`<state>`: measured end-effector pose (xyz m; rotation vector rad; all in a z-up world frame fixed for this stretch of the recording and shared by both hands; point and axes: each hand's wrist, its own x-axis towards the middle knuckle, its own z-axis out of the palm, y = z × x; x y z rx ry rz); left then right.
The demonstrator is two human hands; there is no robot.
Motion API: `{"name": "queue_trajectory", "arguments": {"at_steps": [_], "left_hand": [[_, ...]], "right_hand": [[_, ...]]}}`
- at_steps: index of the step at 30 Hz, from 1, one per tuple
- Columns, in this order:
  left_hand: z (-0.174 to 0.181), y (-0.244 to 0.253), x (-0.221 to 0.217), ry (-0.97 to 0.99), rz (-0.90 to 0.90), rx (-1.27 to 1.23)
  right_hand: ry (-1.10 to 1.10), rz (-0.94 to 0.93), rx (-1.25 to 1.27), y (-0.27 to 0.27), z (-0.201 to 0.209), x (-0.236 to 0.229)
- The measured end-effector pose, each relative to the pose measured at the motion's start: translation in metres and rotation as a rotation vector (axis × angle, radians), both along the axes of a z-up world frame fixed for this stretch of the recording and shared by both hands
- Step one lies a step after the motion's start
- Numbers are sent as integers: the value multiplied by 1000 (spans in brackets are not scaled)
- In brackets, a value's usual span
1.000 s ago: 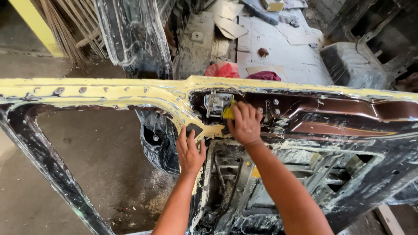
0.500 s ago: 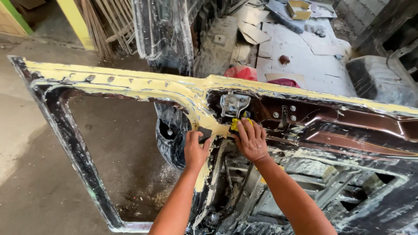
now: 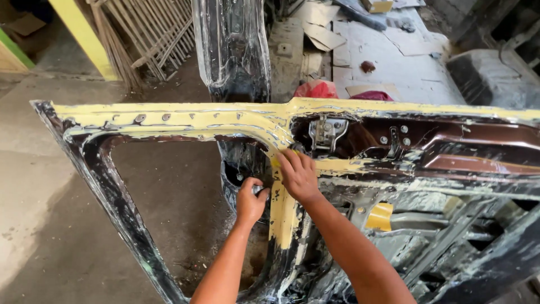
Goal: The person scrubs a large, yellow-painted metal car frame with a yellow sponge and a dark scrubbing pad. They repeatedly dip the tools into a green bucket of soapy water to rinse them before continuing to scrub different sections of the frame.
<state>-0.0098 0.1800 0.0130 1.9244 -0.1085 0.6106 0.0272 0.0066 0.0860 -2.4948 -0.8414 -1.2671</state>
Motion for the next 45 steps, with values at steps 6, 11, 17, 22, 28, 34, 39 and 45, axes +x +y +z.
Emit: {"name": "queue_trajectory", "arguments": {"at_steps": [6, 11, 17, 22, 28, 34, 39, 45], "left_hand": [[-1, 60, -16, 158, 75, 25], [-20, 77, -24, 228, 19, 33], [-17, 50, -17, 142, 11, 18], [-20, 25, -14, 108, 42, -172], [-53, 24, -10, 110, 68, -503], [-56, 21, -21, 253, 52, -772], [-53, 25, -32, 301, 0, -736], [-45, 16, -35, 355, -141, -684]], "right_hand": [[-52, -41, 110, 52, 56, 23], [-109, -8, -27, 14, 21, 16], [121, 87, -383, -34, -77, 2], [48, 76, -992, -14, -47, 0], [-253, 123, -878, 1, 27, 28], [-203, 185, -865, -2, -66, 23], [-1, 221, -1036, 19, -133, -16], [762, -3, -526, 43, -100, -47]]}}
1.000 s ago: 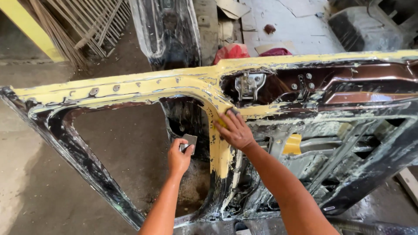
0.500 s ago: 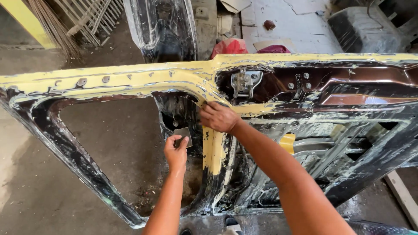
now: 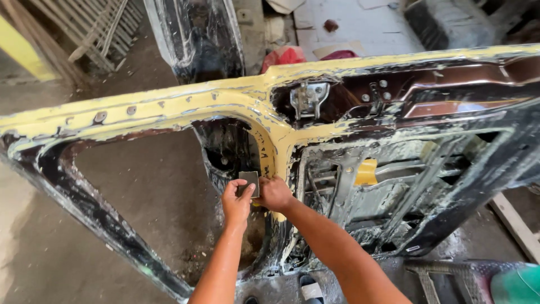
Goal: The person scrubs a large, yellow-painted metal car frame with a yellow sponge and a dark scrubbing pad. They repeatedly dip the tools into a green bucket of soapy water to rinse them before continuing to scrub different sections of the frame.
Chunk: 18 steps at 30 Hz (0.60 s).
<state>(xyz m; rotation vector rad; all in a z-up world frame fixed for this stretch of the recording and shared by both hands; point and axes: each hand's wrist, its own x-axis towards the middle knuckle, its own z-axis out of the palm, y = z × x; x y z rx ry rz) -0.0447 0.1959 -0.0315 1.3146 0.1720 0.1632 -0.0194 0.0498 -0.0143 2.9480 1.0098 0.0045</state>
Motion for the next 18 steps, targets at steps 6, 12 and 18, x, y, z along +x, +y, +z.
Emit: {"name": "queue_trajectory", "arguments": {"at_steps": [6, 12, 18], "left_hand": [[9, -35, 5, -36, -210, -272], [3, -93, -8, -133, -303, -161], [35, -166, -40, -205, -277, 227]], "right_hand": [[202, -755, 1300, -31, -19, -7], [792, -972, 2498, -60, 26, -53], [586, -700, 2514, -123, 29, -97]]}}
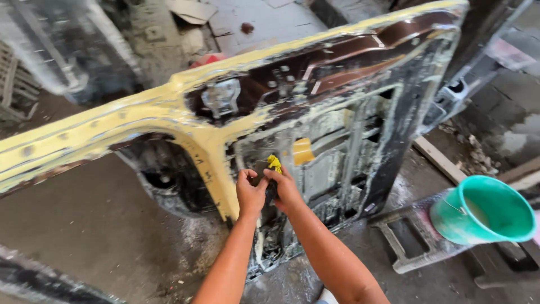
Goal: The person scrubs a large, yellow-painted metal car frame with a yellow sponge and a dark scrubbing pad. They repeatedly dip the tools into a green bucket of soapy water to rinse them before continuing to scrub different sections of the frame.
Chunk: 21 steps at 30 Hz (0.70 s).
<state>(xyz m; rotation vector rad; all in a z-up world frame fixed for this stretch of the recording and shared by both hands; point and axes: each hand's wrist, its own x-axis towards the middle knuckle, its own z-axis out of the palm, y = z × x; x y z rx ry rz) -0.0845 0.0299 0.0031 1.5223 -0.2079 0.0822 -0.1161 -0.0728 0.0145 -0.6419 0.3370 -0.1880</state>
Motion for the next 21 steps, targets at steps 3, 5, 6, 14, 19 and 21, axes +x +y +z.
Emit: {"name": "queue_trajectory", "arguments": {"at_steps": [3, 5, 6, 14, 19, 21], "left_hand": [[-7, -55, -21, -32, -85, -76], [-16, -98, -33, 31, -227, -306], [-13, -118, -36, 31, -248, -304], [-3, -301, -132, 247, -552, -191], [-36, -426, -188, 283, -715, -84], [-42, -466, -219, 286, -794, -52]], "right_hand": [[-9, -65, -178, -56, 1, -31], [-66, -110, -123, -98, 10, -54], [-68, -131, -122, -122, 10, -63], [-32, -363, -152, -291, -11, -178], [27, -624, -149, -377, -8, -252], [99, -735, -116, -405, -6, -287]]}}
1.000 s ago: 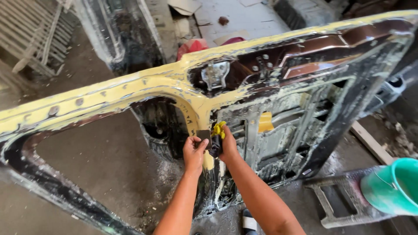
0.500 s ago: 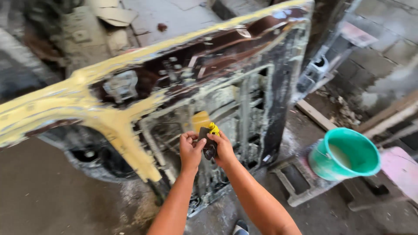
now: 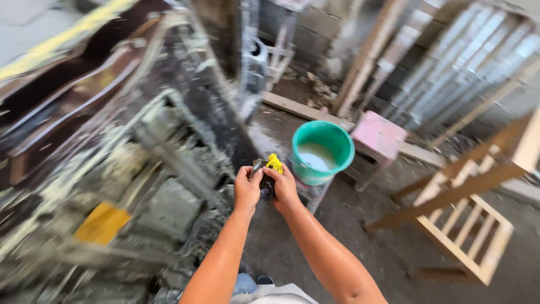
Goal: The person scrubs a large, yellow-painted metal car frame with a yellow sponge and a dark scrubbing pad. They repeatedly dip the tools into a green bucket of soapy water to rinse them before continuing to scrub different sections of the frame.
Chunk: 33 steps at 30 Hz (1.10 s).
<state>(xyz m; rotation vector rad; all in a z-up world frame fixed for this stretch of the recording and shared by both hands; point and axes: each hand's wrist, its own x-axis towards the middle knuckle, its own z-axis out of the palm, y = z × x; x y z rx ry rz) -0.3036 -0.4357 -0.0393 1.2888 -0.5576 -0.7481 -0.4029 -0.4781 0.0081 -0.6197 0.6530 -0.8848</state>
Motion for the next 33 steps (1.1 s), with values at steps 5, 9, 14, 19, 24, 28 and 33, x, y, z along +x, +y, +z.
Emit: {"name": "queue_trajectory", "arguments": {"at_steps": [5, 9, 14, 19, 24, 28, 33], "left_hand": [[-12, -88, -75, -25, -178, 98], [-19, -146, -108, 22, -314, 203], [-50, -215, -111, 535, -695, 323], [-94, -277, -94, 303, -765, 317], [-124, -314, -80, -21, -807, 388], [-147, -328, -73, -225, -766, 384], [-182, -349, -69, -328, -645, 436]], "right_hand": [[62, -297, 93, -71, -26, -75], [87, -464, 139, -130, -49, -107], [258, -635, 121, -205, -81, -102], [523, -583, 111, -251, -119, -118], [637, -434, -10, -286, -127, -136], [835, -394, 61, -301, -183, -144], [761, -439, 160, -325, -221, -136]]}}
